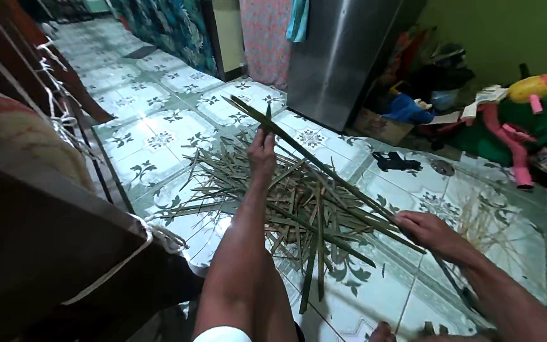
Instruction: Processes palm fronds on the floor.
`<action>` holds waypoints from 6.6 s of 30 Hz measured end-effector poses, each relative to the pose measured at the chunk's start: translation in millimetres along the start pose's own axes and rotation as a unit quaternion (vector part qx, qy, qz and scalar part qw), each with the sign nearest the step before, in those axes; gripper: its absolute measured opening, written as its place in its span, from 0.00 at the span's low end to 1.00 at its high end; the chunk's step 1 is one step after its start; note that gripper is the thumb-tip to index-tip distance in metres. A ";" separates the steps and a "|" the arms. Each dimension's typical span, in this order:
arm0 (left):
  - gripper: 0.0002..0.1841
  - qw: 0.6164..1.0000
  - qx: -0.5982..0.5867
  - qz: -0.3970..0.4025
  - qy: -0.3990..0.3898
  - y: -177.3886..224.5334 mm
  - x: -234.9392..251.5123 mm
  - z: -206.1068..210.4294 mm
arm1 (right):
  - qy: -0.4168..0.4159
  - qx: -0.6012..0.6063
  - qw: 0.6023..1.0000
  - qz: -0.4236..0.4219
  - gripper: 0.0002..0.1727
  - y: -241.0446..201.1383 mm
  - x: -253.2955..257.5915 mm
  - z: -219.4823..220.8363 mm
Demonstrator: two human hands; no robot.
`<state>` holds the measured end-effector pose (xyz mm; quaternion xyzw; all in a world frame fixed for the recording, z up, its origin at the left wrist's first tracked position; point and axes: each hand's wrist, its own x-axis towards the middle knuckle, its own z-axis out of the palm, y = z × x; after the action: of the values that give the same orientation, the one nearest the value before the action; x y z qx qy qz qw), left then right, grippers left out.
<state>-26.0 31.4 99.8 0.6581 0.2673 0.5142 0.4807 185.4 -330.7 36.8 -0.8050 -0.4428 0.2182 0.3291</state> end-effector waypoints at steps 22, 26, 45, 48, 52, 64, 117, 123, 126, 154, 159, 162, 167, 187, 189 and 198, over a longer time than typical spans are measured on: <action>0.21 0.891 0.210 -0.071 -0.395 -7.5 -32.1 41.7 | 0.434 0.311 0.837 -0.121 0.12 -68.7 15.3 -73.7; 0.27 0.879 0.116 -0.199 -0.416 -12.0 -43.3 60.4 | 0.466 0.428 0.763 -0.132 0.12 -71.9 1.5 -70.1; 0.26 0.898 0.102 -0.206 -0.375 -9.6 -69.6 117.2 | 0.281 0.308 0.905 -0.080 0.14 -27.2 11.5 5.5; 0.25 0.866 0.143 -0.125 -0.462 2.4 -94.4 124.9 | 0.276 0.299 0.911 -0.062 0.14 -28.1 11.0 13.5; 0.27 0.824 0.243 -0.004 -0.511 19.8 -133.4 138.7 | 0.280 0.300 0.910 -0.067 0.14 -36.3 7.3 25.1; 0.32 0.741 0.464 -0.105 -0.474 -57.9 -96.2 123.5 | 0.282 0.293 0.912 -0.054 0.13 -27.2 -7.8 10.4; 0.27 0.857 0.241 -0.014 -0.456 18.8 -139.2 143.7 | 0.293 0.394 0.871 -0.026 0.12 -41.3 5.8 24.1; 0.31 0.838 0.304 -0.074 -0.447 -1.4 -122.7 143.6 | 0.297 0.412 0.859 -0.068 0.13 -35.8 4.1 20.7; 0.30 0.832 0.294 -0.015 -0.469 15.9 -138.4 146.6 | 0.295 0.407 0.862 -0.067 0.13 -36.1 5.2 23.4; 0.29 0.882 0.219 -0.096 -0.405 -2.0 -108.9 137.4 | 0.299 0.360 0.882 -0.057 0.13 -38.3 -2.6 20.1; 0.20 0.875 -0.054 -0.307 -0.370 9.1 -121.4 139.0 | 0.293 0.383 0.872 -0.083 0.13 -39.4 -0.8 17.2; 0.22 0.835 -0.170 -0.375 -0.366 4.0 -114.7 133.8 | 0.280 0.404 0.863 -0.120 0.13 -37.7 0.2 18.2; 0.23 0.837 -0.190 -0.320 -0.401 10.4 -126.7 137.0 | 0.273 0.400 0.866 -0.125 0.08 -38.4 1.9 24.0; 0.25 0.888 0.075 -0.056 -0.449 22.4 -146.3 138.2 | 0.348 0.400 0.840 -0.112 0.06 -43.9 -0.9 20.6; 0.24 0.887 0.066 -0.040 -0.455 24.2 -150.0 137.2 | 0.345 0.405 0.839 -0.110 0.06 -44.2 -1.1 21.1; 0.25 0.896 0.089 -0.062 -0.431 12.2 -145.1 138.5 | 0.352 0.417 0.833 -0.089 0.05 -46.0 -4.9 13.5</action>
<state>54.0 -145.8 48.7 0.8373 0.1187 0.1239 0.5192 148.0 -312.4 61.1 -0.5709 -0.2343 0.0540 0.7850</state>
